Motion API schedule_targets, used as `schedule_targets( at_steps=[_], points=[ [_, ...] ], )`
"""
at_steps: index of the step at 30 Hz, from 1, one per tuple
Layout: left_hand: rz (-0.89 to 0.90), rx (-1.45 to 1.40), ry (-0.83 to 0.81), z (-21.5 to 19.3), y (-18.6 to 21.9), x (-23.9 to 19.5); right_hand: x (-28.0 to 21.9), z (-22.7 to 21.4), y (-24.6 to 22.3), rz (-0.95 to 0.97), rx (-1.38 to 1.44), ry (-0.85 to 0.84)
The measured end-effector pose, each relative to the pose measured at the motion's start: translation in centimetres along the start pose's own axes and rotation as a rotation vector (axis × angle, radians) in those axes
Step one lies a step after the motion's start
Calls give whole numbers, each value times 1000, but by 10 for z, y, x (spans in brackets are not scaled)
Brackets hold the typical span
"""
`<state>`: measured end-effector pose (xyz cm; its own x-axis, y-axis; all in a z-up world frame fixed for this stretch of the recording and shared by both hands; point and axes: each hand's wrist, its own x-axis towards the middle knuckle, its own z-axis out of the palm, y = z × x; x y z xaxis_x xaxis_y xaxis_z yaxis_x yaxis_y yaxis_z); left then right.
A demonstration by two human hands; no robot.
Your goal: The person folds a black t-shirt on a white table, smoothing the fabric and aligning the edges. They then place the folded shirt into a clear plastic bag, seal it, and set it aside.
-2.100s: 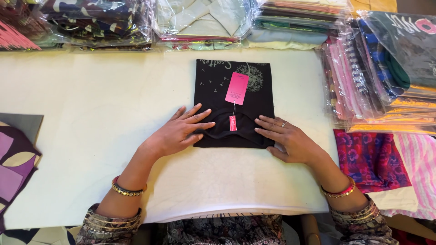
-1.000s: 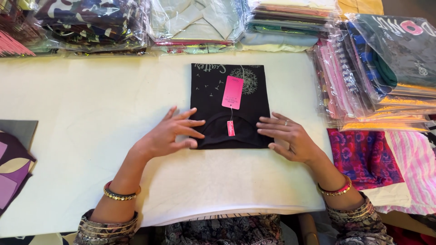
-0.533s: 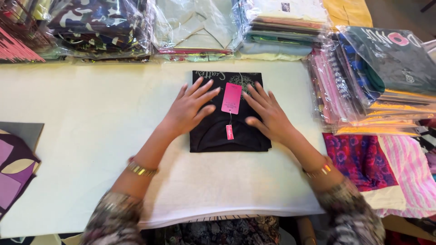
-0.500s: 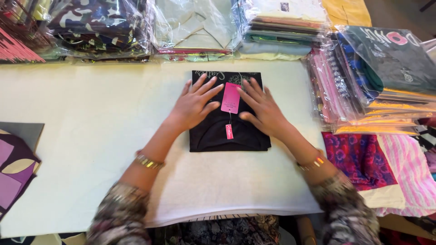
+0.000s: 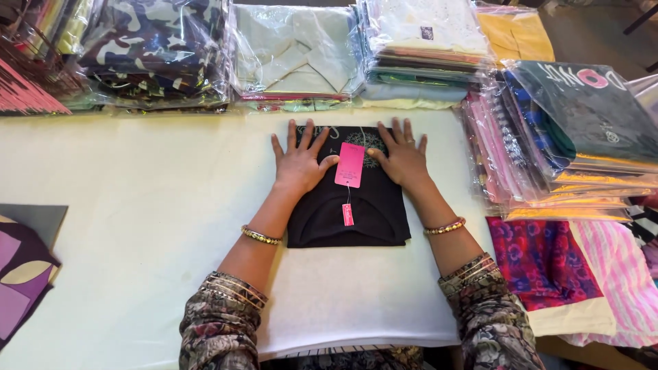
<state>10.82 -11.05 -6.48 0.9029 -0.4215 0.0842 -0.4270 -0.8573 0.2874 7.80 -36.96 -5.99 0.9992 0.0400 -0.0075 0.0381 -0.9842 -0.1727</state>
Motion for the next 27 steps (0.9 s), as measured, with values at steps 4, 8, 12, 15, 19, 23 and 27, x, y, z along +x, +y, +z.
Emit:
schedule_targets(
  at_steps=[4, 8, 12, 15, 19, 23, 27],
  points=[
    [40, 121, 172, 0, 3, -1, -4, -4, -14, -93, -64, 182],
    [53, -12, -32, 0, 4, -5, -7, 7, -19, -240, 54, -10],
    [-61, -16, -7, 24, -35, 28, 19, 20, 25, -84, 63, 91],
    [-162, -34, 359, 28, -46, 40, 30, 27, 39, 43, 104, 178],
    [-309, -124, 118, -16, -28, 30, 41, 32, 44, 56, 223, 252],
    [-213, -421, 154, 5, -57, 45, 32, 19, 37, -76, 564, 328],
    [-150, -703, 170, -24, -52, 33, 15, -22, 12, 51, 724, 171]
  ],
)
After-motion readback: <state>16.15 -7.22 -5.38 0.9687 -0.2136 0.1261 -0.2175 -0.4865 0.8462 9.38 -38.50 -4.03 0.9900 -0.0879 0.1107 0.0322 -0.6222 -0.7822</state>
